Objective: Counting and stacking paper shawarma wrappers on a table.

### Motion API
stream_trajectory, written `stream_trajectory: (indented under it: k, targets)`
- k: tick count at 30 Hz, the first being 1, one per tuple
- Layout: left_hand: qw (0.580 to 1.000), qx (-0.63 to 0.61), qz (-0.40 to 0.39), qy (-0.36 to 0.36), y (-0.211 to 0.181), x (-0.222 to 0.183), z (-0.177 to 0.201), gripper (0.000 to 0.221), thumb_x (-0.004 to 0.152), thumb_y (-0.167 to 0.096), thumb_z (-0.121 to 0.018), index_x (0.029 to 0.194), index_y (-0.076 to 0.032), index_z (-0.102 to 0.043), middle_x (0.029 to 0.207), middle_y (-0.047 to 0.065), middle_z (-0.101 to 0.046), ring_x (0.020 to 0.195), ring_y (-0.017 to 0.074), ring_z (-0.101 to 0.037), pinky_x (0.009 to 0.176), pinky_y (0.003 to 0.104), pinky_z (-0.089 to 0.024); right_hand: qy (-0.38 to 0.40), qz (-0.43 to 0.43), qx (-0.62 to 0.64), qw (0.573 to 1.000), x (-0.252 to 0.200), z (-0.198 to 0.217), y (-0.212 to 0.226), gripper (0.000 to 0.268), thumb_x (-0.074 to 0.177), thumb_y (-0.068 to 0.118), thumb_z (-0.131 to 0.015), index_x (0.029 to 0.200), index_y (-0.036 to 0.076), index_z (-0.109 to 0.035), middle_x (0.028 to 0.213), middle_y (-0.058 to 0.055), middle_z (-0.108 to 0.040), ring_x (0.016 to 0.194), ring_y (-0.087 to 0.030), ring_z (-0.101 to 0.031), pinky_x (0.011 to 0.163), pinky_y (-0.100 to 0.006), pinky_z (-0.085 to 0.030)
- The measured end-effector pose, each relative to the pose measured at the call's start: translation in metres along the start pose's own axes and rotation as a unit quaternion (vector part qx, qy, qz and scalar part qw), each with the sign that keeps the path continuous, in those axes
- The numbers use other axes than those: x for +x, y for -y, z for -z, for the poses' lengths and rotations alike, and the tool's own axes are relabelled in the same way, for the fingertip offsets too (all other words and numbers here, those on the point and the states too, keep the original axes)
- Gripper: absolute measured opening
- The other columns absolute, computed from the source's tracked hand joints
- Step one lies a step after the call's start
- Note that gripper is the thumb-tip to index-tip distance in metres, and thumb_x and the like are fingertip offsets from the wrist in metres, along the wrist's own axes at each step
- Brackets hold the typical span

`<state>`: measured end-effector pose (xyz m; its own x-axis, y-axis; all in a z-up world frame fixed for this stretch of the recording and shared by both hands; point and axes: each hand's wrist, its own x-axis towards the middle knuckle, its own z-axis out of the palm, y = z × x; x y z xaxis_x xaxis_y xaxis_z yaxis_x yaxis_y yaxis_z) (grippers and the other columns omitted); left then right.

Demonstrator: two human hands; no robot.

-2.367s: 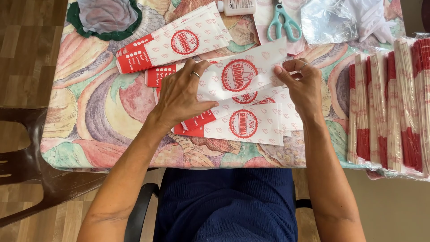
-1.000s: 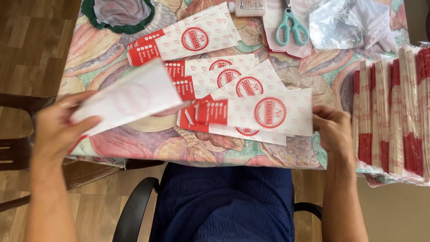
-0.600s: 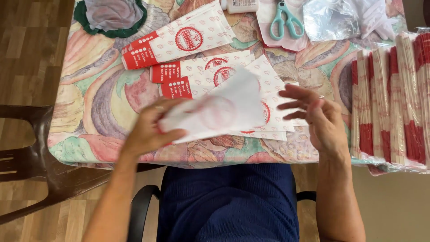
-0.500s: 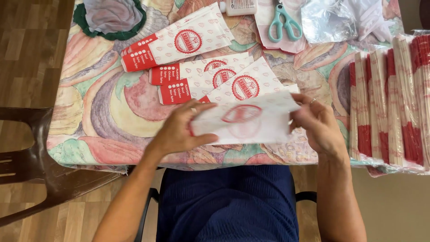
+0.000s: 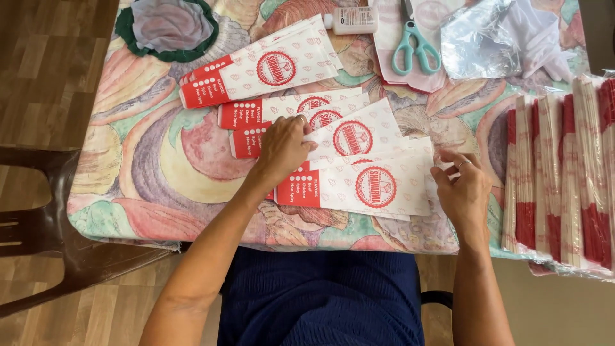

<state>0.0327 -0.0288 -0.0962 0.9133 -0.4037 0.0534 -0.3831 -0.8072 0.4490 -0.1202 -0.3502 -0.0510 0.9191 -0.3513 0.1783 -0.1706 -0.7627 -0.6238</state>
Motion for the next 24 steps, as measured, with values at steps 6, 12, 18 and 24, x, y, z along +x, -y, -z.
stream_trajectory:
  k: [6, 12, 18, 24]
  targets:
    - [0.968, -0.145, -0.121, -0.166, -0.022, 0.008, 0.071, 0.018, 0.084, -0.009, -0.084, 0.086, -0.013, -0.067, 0.081, 0.006, -0.066, 0.083, 0.0255, -0.069, 0.072, 0.037, -0.058, -0.014, 0.097, 0.117, 0.988, 0.025, 0.002, 0.054, 0.044, 0.097, 0.000, -0.078, 0.137, -0.005, -0.060, 0.120, -0.033, -0.061, 0.104, -0.046, -0.064, 0.083, -0.053, -0.056]
    - [0.934, -0.325, -0.141, -0.044, -0.036, 0.000, 0.102, 0.011, 0.089, -0.010, -0.079, 0.091, -0.010, -0.069, 0.063, 0.005, -0.066, 0.059, 0.0147, -0.060, 0.059, 0.029, -0.053, 0.033, 0.081, 0.311, 0.946, 0.052, -0.020, 0.050, 0.058, 0.085, 0.007, -0.090, 0.125, -0.003, -0.050, 0.110, -0.023, -0.054, 0.092, -0.030, -0.056, 0.074, -0.037, -0.049]
    - [0.996, -0.077, -0.032, -0.007, 0.032, 0.009, 0.070, 0.023, 0.085, -0.029, -0.080, 0.097, -0.011, -0.072, 0.088, 0.009, -0.065, 0.084, 0.0313, -0.063, 0.075, 0.047, -0.050, 0.119, -0.084, 0.122, 0.982, 0.015, -0.013, 0.039, 0.032, 0.079, 0.022, -0.091, 0.093, -0.001, -0.074, 0.068, -0.016, -0.068, 0.057, -0.024, -0.065, 0.051, -0.035, -0.051]
    - [0.999, 0.011, -0.035, 0.000, 0.050, 0.015, 0.043, 0.044, 0.069, -0.038, -0.094, 0.096, -0.015, -0.068, 0.097, 0.004, -0.064, 0.099, 0.0286, -0.060, 0.086, 0.045, -0.044, 0.058, -0.087, -0.093, 0.990, -0.002, -0.015, 0.035, 0.063, 0.075, 0.038, -0.092, 0.125, 0.009, -0.065, 0.095, -0.012, -0.054, 0.084, -0.033, -0.057, 0.073, -0.048, -0.048]
